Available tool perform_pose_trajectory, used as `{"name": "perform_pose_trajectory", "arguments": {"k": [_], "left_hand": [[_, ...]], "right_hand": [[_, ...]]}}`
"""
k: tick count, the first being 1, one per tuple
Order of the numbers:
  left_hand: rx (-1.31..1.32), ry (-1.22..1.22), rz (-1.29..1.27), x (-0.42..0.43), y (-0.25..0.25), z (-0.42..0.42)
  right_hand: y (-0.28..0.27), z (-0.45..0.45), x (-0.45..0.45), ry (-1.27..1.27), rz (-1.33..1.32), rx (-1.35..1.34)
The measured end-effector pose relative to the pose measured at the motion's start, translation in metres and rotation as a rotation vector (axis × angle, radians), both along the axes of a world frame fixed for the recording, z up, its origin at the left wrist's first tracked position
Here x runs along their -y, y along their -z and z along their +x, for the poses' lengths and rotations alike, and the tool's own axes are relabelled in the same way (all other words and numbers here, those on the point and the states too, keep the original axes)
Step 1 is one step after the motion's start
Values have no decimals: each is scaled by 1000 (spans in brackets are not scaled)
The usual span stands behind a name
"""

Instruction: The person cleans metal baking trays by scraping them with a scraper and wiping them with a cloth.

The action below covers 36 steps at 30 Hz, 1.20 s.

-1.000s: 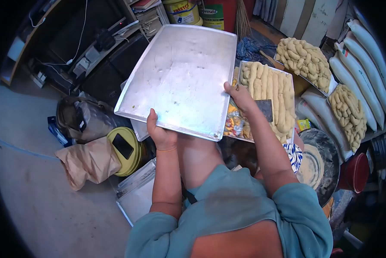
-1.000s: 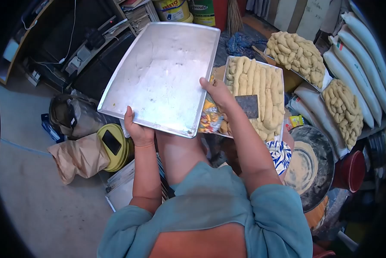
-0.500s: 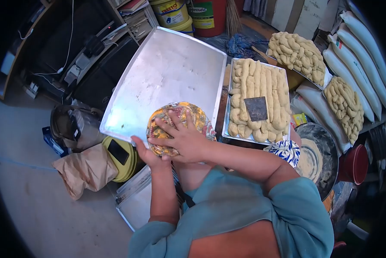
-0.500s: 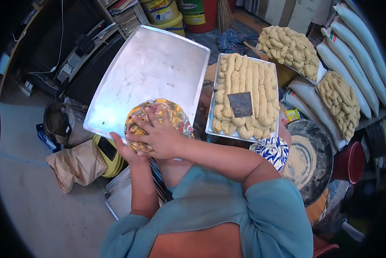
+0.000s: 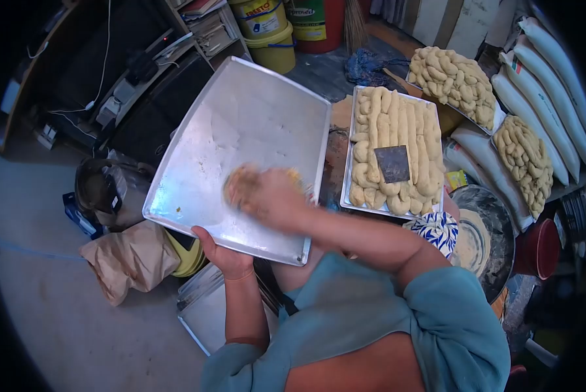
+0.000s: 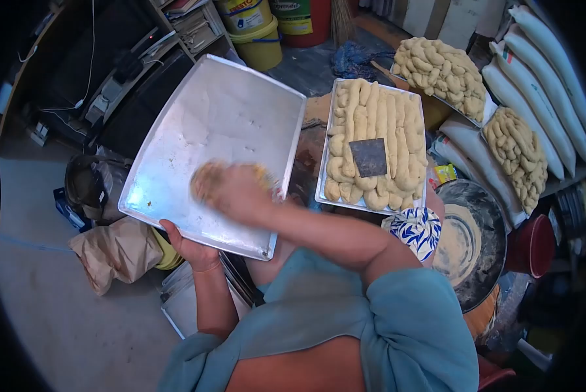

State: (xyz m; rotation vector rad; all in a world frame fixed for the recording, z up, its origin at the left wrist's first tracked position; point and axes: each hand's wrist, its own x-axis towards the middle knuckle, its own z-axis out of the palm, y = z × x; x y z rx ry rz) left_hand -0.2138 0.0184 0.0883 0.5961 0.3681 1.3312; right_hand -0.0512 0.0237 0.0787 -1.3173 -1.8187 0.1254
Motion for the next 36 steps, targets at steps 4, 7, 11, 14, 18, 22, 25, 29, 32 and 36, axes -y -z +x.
{"name": "perform_pose_trajectory", "arguments": {"k": [4, 7, 11, 14, 18, 22, 25, 29, 32, 36], "left_hand": [[5, 57, -3, 12, 2, -15], [13, 50, 51, 33, -14, -22], [-79, -52, 40, 25, -12, -42], [-99, -129, 7, -2, -10, -40], [-99, -152, -9, -33, -6, -34], [-132, -168, 62, -68, -10, -21], [-124, -105, 140, -82, -15, -17], [-121, -15, 221, -87, -13, -12], [-145, -28, 213, -96, -13, -11], [-171, -33, 183, -120, -19, -8]], "right_hand": [[-25, -4, -12, -22, -101, 57], [4, 76, -96, 200, 99, -238], [45, 184, -107, 767, -234, -280], [57, 209, -97, 692, -94, -237], [41, 146, -21, 478, -91, -210], [27, 53, 44, -9, 122, -50], [36, 4, 82, -193, -202, 86], [39, 28, 75, -427, -280, 152], [32, 38, 78, -573, -300, 79], [45, 34, 87, -672, -306, 21]]}}
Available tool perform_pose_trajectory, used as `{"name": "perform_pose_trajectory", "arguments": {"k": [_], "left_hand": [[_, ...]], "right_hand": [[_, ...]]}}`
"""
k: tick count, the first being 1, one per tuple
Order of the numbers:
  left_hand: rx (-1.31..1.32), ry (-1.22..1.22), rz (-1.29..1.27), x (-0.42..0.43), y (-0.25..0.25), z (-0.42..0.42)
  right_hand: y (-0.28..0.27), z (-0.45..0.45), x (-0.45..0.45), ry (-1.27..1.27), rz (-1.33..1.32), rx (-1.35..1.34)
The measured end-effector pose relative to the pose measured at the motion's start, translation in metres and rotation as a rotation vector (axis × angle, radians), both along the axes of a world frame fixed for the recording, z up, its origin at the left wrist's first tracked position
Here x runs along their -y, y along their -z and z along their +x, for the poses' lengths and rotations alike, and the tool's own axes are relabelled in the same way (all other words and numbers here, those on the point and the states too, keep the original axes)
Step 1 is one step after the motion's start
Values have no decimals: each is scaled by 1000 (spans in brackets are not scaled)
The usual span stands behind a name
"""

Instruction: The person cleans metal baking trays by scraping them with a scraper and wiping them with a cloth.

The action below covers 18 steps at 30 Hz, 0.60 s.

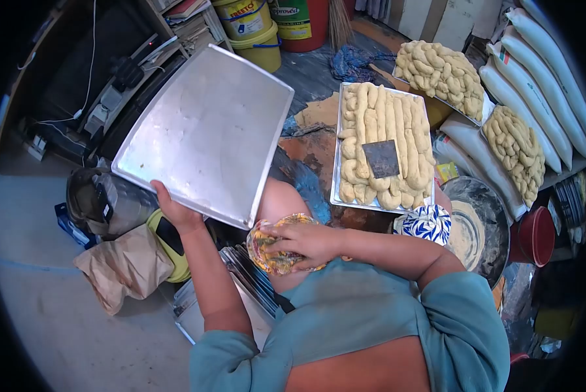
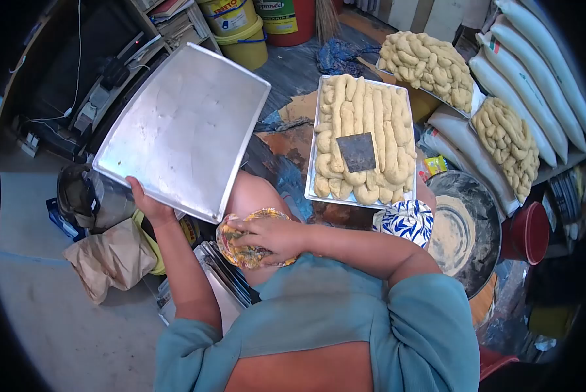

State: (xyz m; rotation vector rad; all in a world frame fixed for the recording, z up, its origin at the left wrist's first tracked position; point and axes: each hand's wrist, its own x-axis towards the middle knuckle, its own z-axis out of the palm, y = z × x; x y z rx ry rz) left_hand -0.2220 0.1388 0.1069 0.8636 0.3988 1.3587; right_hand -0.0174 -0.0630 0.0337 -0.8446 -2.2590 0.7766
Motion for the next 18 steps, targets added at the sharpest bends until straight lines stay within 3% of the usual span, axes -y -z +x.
{"name": "perform_pose_trajectory", "arguments": {"k": [5, 8, 9, 11, 13, 18], "left_hand": [[-51, 11, 48, -9, -6, 30], [-42, 46, 99, -6, 2, 42], [-25, 50, 94, -5, 3, 45], [13, 53, 81, -4, 5, 50], [-34, 29, 110, -13, 11, 52], [-72, 4, 182, -21, 0, 71]], "right_hand": [[-6, 10, 2, 141, 145, -19], [-41, 65, -1, 588, -33, 143], [-26, 96, 4, 699, 29, 267], [-20, 151, 16, 872, -174, 735], [-17, 188, 29, 939, -273, 885], [-1, 216, 32, 840, -317, 832]]}}
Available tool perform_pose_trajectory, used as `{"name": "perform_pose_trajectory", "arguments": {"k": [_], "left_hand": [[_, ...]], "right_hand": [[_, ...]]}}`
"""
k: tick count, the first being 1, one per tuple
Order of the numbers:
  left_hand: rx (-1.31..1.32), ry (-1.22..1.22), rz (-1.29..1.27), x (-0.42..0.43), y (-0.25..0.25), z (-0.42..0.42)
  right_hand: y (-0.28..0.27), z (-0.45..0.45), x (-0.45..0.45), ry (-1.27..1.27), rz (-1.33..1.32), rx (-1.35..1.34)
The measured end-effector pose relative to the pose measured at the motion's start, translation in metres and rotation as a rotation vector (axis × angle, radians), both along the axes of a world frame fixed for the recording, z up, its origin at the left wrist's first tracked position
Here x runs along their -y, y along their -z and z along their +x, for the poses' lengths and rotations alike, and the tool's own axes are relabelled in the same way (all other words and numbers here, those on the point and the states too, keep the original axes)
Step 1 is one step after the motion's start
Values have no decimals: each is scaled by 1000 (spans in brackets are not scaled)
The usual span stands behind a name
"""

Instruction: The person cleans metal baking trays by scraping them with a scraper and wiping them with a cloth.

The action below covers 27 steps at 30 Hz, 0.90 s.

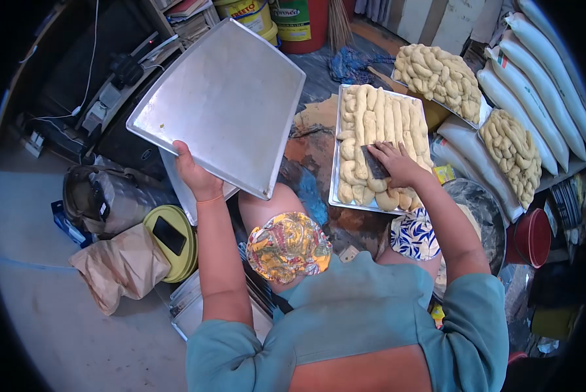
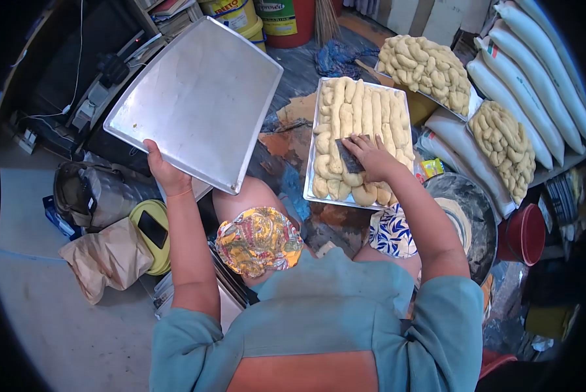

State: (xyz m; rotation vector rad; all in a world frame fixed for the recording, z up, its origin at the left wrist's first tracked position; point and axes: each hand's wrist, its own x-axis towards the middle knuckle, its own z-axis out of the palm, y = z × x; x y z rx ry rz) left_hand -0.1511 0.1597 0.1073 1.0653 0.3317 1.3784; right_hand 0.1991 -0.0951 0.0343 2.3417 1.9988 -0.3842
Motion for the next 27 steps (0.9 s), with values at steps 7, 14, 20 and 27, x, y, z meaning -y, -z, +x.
{"name": "perform_pose_trajectory", "arguments": {"k": [7, 14, 20, 27], "left_hand": [[107, 47, -75, 29, -18, 12], [120, 87, -171, 60, 4, 22], [148, 165, -258, 91, 15, 32], [114, 168, -166, 109, 8, 22]], "right_hand": [[-9, 10, -7, 57, -47, -124], [-49, -51, -13, 124, 586, -956], [-74, -152, -56, -242, 623, -508], [-73, -170, -98, -573, 720, -621]]}}
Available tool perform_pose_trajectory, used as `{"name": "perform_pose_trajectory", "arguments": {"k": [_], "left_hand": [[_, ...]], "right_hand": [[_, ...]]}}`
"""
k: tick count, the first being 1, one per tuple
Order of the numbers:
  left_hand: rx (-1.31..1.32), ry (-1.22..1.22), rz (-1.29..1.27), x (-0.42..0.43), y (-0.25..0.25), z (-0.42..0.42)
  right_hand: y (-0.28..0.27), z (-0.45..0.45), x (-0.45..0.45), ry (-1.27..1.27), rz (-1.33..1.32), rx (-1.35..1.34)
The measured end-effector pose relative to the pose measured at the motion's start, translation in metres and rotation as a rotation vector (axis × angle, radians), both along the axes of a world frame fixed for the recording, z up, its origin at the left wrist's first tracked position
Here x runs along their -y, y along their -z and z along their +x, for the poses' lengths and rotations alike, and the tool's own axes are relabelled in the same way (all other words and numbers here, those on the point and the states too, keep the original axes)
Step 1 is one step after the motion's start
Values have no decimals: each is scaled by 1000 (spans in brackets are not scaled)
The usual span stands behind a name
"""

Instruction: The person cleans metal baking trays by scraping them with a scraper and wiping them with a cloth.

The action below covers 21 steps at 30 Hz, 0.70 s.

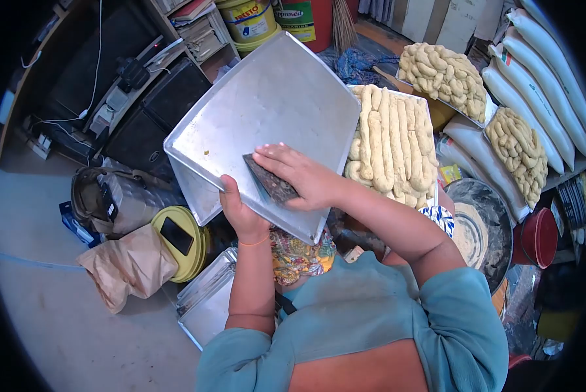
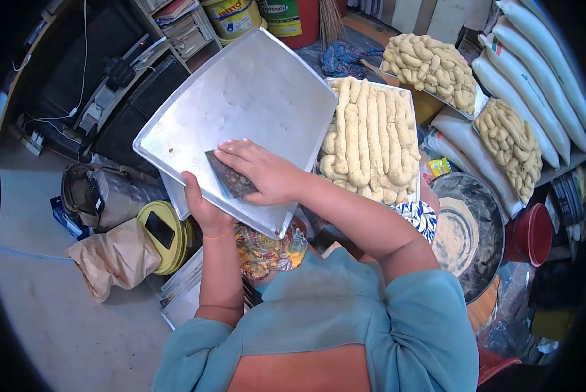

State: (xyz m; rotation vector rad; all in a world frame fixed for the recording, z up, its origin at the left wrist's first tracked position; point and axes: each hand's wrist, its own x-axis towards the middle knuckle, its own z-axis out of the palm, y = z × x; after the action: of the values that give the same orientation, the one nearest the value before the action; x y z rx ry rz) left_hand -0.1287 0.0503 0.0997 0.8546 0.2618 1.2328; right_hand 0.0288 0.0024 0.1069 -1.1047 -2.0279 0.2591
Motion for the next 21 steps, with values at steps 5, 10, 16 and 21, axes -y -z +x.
{"name": "perform_pose_trajectory", "arguments": {"k": [5, 10, 16, 21], "left_hand": [[-49, -63, 43, 19, -3, -9], [-72, -57, 90, 19, -6, -12], [-94, -86, 97, 26, -3, -12], [-62, -29, 61, 19, 2, -15]], "right_hand": [[-2, 24, -53, 217, -20, -230], [-21, -16, -28, 277, -31, -120], [-21, -14, -41, 356, -50, -259], [-40, -39, -8, 48, 22, -110]]}}
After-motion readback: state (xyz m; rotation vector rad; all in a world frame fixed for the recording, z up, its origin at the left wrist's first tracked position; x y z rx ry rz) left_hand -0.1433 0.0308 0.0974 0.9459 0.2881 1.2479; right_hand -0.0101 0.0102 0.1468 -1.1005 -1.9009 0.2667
